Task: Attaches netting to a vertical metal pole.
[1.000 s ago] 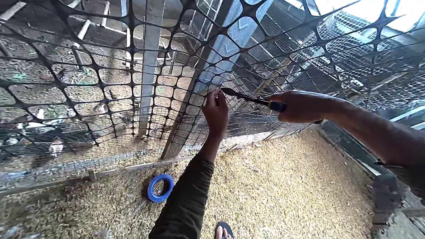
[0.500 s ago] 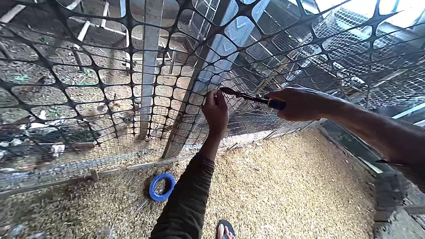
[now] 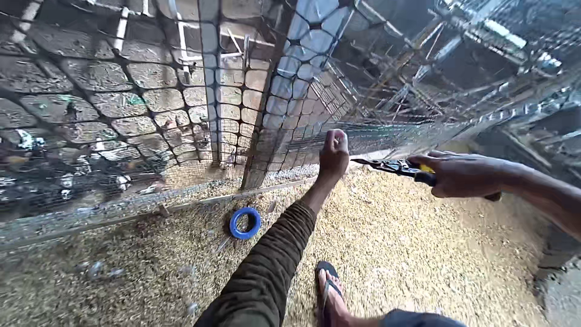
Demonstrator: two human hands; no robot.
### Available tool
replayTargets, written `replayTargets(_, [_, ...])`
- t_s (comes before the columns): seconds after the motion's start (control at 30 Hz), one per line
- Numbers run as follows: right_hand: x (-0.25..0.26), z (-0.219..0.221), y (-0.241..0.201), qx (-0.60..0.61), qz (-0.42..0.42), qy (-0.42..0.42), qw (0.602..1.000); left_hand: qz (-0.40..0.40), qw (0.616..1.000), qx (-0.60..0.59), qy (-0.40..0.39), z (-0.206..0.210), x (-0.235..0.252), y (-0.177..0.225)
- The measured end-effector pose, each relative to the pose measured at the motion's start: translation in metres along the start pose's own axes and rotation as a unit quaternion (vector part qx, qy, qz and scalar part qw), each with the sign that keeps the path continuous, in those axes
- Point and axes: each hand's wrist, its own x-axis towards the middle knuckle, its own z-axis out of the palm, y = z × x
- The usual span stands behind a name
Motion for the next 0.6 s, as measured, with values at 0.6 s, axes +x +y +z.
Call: replayTargets(0.6, [0.23, 0.362, -0.012, 0.263, 0.04, -0.04, 0.963, -0.097, 0.952, -0.041, -0.286, -0.049, 0.007, -0.036])
